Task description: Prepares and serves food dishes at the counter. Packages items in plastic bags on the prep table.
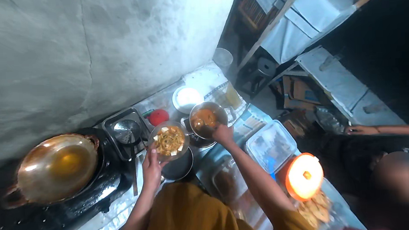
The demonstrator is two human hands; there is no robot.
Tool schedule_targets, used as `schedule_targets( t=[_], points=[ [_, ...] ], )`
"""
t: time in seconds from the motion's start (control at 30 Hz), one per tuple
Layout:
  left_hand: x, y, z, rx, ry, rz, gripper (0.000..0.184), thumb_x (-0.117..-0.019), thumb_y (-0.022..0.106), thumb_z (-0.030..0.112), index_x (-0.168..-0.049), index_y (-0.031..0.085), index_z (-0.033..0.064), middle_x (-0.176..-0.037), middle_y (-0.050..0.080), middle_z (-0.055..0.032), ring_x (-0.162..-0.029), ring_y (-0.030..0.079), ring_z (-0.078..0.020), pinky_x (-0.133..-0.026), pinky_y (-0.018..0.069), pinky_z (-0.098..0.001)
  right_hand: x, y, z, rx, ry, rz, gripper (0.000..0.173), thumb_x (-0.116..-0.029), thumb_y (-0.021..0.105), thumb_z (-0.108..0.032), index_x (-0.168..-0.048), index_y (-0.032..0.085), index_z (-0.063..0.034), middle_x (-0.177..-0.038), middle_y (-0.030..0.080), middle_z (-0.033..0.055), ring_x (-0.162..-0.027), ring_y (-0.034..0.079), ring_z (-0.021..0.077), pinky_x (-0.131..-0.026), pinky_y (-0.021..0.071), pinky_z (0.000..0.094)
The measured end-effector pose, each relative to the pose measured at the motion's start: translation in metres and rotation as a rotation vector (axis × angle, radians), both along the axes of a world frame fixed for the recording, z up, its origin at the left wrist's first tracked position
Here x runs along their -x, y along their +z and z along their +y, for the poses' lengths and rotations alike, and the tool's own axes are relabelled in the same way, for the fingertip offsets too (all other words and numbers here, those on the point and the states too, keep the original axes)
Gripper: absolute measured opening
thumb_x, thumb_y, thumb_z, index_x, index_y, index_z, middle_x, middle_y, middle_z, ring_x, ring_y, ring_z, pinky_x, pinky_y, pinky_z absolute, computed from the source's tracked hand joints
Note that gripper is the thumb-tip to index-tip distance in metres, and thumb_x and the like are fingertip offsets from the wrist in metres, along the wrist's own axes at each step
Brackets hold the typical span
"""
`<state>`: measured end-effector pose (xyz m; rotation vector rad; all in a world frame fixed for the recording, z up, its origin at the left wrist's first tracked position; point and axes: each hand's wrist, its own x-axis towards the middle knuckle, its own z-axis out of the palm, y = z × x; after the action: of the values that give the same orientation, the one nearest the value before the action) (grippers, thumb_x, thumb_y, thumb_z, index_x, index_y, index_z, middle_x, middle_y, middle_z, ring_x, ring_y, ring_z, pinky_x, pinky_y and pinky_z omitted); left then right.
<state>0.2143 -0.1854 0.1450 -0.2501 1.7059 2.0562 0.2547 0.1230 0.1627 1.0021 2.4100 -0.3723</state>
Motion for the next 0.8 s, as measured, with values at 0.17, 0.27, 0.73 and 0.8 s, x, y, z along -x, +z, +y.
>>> schedule_targets(
  t=[0.17,0.27,0.73,0.8],
  points=[
    [-0.001,0.001,0.005,-0.003,-0.009,0.002,0.048,-0.113,0.036,0.032,-0.155,0.04,0.0093,-0.136,0.062,-0.0163,-0.106,0.072,-0.0308,-0.08,0.065,-0.0486,-0.009,0.008,-0.004,-0.185,0.168,0.082,0.04,-0.0931,0.057,-0.012,-0.133,0.063,-0.0081,-0.133,0.066,0.0143,-0.117,0.066,0.0335,-0.107,0.0393,0.0617],
    [-0.001,0.002,0.007,-0.006,-0.022,0.006,0.048,-0.113,0.035,0.032,-0.155,0.04,0.0084,-0.133,0.063,-0.0168,-0.104,0.073,-0.0305,-0.079,0.0653,-0.0475,-0.004,-0.004,-0.002,-0.302,0.179,0.199,0.035,-0.0992,0.05,-0.005,-0.132,0.062,-0.0031,-0.132,0.064,0.0199,-0.112,0.067,0.0382,-0.097,0.0486,0.0584],
    [-0.004,-0.002,0.003,0.028,-0.031,0.038,0.048,-0.1131,0.035,0.034,-0.155,0.042,0.0106,-0.135,0.063,-0.0153,-0.106,0.072,-0.0304,-0.081,0.065,-0.0492,0.015,0.0,-0.018,-0.002,0.046,-0.069,0.048,-0.0895,0.059,-0.035,-0.13,0.064,-0.0094,-0.122,0.072,0.0137,-0.12,0.066,0.0319,-0.115,0.0298,0.0645],
    [-0.003,-0.002,0.002,0.024,-0.02,0.034,0.048,-0.113,0.036,0.033,-0.155,0.042,0.0101,-0.136,0.062,-0.0158,-0.107,0.072,-0.0306,-0.081,0.0652,-0.0489,0.01,0.002,-0.015,-0.003,0.03,-0.069,0.047,-0.0895,0.058,-0.036,-0.129,0.064,-0.0115,-0.12,0.073,0.0121,-0.119,0.066,0.0306,-0.114,0.0309,0.0641]
  ],
)
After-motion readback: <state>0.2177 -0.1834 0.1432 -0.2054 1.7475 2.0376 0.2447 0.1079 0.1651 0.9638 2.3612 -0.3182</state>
